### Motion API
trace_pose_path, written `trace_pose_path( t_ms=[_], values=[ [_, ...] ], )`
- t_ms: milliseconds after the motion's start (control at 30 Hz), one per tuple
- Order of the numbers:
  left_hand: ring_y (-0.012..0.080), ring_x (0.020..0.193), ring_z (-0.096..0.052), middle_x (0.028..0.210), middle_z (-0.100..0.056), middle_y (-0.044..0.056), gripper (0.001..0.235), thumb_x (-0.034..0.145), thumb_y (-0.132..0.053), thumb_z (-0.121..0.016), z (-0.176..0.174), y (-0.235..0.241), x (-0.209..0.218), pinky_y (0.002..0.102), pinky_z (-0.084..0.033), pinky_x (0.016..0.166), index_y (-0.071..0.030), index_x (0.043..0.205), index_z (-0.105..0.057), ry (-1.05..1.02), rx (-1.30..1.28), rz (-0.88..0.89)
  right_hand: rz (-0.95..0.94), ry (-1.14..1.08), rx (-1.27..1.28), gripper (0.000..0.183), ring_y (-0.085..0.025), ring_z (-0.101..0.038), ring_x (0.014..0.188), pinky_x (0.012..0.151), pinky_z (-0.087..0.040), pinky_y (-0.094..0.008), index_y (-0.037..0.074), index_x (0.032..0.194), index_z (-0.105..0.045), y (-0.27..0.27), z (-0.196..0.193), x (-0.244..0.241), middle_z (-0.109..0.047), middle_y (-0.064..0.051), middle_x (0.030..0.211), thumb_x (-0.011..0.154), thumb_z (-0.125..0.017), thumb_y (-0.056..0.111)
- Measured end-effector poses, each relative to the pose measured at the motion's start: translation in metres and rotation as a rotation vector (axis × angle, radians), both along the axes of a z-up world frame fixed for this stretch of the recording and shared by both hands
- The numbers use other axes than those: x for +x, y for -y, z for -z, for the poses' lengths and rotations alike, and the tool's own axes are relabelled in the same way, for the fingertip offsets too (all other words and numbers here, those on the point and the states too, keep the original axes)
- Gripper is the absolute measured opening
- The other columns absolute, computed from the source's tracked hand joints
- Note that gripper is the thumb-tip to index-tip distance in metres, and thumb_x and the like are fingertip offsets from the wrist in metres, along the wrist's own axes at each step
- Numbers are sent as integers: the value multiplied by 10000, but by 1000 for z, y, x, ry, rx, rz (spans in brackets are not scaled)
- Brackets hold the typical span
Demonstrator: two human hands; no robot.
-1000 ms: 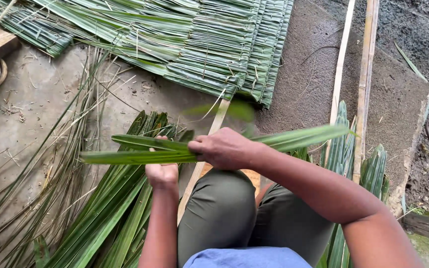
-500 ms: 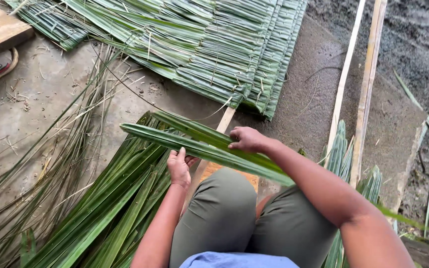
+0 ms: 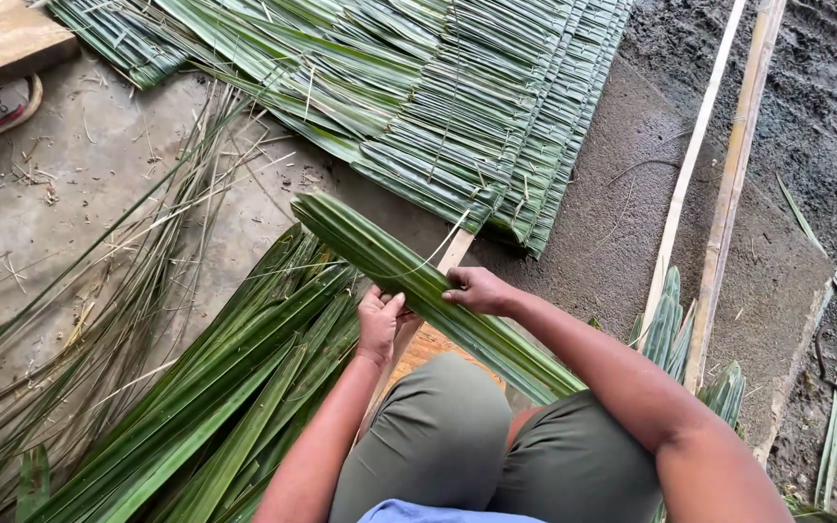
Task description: Weaving palm leaves onto a wooden lath to create a thatched panel
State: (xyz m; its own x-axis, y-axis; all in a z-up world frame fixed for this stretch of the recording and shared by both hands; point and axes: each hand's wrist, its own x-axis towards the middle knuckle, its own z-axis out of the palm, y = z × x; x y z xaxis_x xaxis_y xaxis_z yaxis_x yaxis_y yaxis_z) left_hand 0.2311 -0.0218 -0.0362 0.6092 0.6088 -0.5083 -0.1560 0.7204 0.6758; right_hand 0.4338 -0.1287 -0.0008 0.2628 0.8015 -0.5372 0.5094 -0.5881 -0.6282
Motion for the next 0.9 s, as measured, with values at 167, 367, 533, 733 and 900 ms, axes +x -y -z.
trace_pose_path(
  t_ms=[167,367,533,733,900],
  values=[
    [295,784,-778,943,-748,76,248,968,8,-591,13,5,3,421,-672,640,-120,1179,-570,29,-16,-8,13,-4,13,276,-388,-710,979,816,-536,-532,142,1048,-680,1,8,1,-751,-141,943,885,-746,355],
    [285,777,-779,939,-747,81,243,970,14,-584,8,7,6,398,-674,626,-112,1176,-561,44,11,-1,-15,68,7,264,-453,-685,995,809,-529,-568,142,1066,-664,-5,-15,-2,-736,-184,950,906,-725,343],
    [280,771,-777,930,-744,82,224,961,16,-593,-1,6,6,393,-673,617,-104,1148,-566,43,18,-9,-31,104,-16,262,-478,-674,1009,817,-531,-584,141,1056,-646,-8,-26,-2,-732,-202,966,914,-706,353],
    [325,773,-779,940,-756,122,252,903,19,-691,-25,2,10,450,-675,625,-80,1114,-594,37,-26,-27,-29,127,-29,263,-495,-669,1017,823,-529,-606,134,1066,-634,-11,-38,-3,-732,-215,983,920,-696,343],
    [224,681,-746,833,-765,161,196,805,-70,-888,-36,0,20,427,-646,580,-20,948,-763,-103,-2,-94,-60,150,-2,285,-495,-667,1034,863,-537,-625,116,1098,-637,-10,-42,-7,-728,-229,1019,920,-700,329]
  ],
)
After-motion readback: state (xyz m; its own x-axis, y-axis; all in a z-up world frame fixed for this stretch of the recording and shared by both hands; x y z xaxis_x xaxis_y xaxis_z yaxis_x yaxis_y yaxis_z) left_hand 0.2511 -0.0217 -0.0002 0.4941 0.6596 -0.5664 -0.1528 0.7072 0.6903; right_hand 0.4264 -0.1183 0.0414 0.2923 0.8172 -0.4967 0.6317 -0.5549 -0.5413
